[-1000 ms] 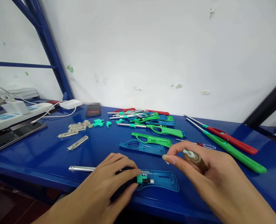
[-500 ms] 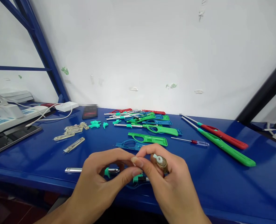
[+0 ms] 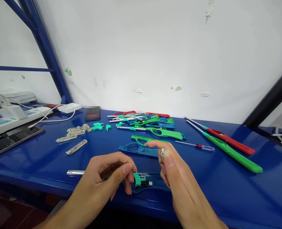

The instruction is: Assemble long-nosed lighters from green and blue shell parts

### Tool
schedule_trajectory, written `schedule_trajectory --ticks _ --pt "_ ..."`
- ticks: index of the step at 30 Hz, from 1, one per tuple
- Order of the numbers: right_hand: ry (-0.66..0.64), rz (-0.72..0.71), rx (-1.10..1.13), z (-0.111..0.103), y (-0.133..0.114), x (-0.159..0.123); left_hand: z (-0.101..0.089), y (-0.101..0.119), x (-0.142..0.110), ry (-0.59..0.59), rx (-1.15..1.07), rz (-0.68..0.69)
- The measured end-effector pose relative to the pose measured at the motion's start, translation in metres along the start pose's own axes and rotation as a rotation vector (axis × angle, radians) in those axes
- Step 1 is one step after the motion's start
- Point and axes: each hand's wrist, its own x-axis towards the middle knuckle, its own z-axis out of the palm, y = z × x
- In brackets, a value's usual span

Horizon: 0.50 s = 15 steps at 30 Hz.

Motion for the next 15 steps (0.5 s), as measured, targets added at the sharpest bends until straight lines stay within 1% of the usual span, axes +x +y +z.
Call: schedule_trajectory --ticks 2,4,7,10,12,15 --pt "-0.008 -0.019 0.001 -0.001 -0.002 0.000 0.000 0.000 -0.001 -0.023 -0.070 -0.028" --pt "-0.028 -0.082 -0.010 -0.001 -0.007 0.001 0.000 0.001 -0.002 -0.037 -0.119 -0.050" --pt "-0.101 -0.139 0.001 0.000 -0.014 0.001 -0.001 0.003 -0.004 -0.044 -0.146 -0.082" --pt "-0.161 -0.103 0.026 0.000 -0.016 -0.003 0.000 0.004 -0.005 -0.064 -0.155 -0.117" --pt "-0.179 -0.082 0.033 -0.001 -0.018 -0.007 0.001 0.005 -0.005 -0.079 -0.152 -0.126" --pt "-0.182 -0.096 0.031 -0.003 -0.021 -0.010 0.002 0.005 -0.006 -0.089 -0.140 -0.099"
